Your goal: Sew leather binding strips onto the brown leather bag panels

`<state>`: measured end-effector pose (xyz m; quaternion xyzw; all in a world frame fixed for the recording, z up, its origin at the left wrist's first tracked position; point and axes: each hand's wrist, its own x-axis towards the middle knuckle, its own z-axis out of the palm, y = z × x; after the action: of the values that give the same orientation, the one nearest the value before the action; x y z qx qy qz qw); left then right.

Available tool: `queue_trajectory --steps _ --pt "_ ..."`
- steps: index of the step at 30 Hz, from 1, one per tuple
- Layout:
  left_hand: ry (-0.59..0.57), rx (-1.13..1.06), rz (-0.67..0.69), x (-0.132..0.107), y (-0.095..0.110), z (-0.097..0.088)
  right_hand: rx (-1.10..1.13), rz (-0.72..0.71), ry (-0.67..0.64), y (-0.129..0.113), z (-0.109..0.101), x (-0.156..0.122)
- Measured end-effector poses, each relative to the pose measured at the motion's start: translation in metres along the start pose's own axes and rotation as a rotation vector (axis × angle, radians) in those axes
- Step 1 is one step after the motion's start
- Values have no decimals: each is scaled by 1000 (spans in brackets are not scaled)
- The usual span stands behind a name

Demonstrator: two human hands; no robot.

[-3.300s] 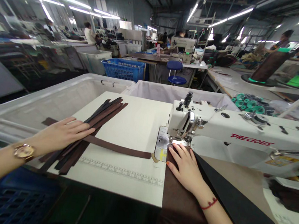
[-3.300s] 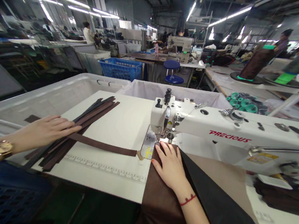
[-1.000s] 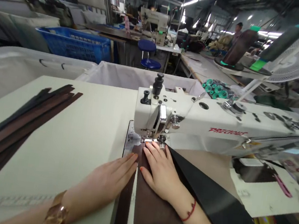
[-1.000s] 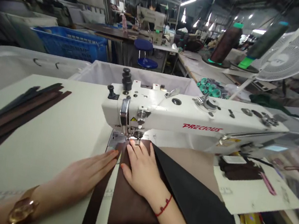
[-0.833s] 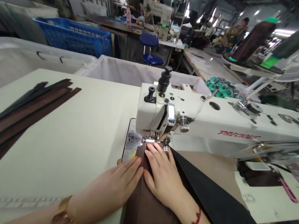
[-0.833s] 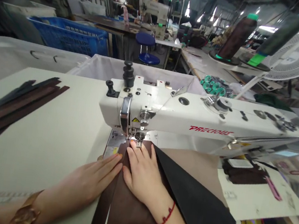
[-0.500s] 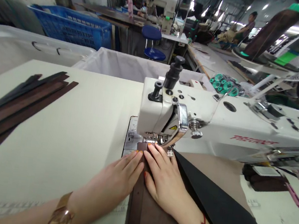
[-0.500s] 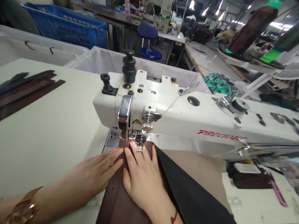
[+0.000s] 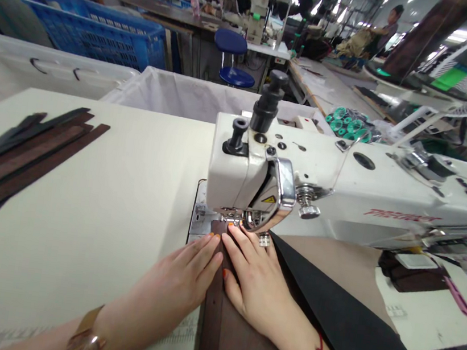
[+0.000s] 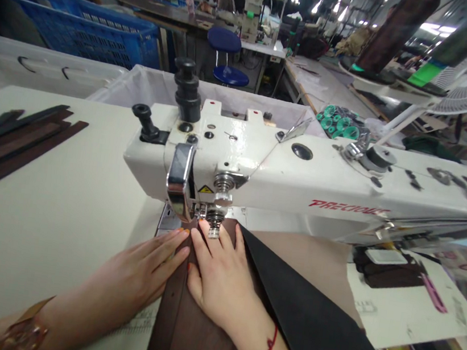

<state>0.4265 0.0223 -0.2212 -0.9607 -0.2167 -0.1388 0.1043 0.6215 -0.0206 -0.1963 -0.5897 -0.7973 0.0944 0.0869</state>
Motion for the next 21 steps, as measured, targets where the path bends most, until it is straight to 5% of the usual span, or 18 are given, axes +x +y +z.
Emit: queue_trajectory --steps 21 --pt "10 -91 -39 9 -7 1 10 -7 22 4 1 7"
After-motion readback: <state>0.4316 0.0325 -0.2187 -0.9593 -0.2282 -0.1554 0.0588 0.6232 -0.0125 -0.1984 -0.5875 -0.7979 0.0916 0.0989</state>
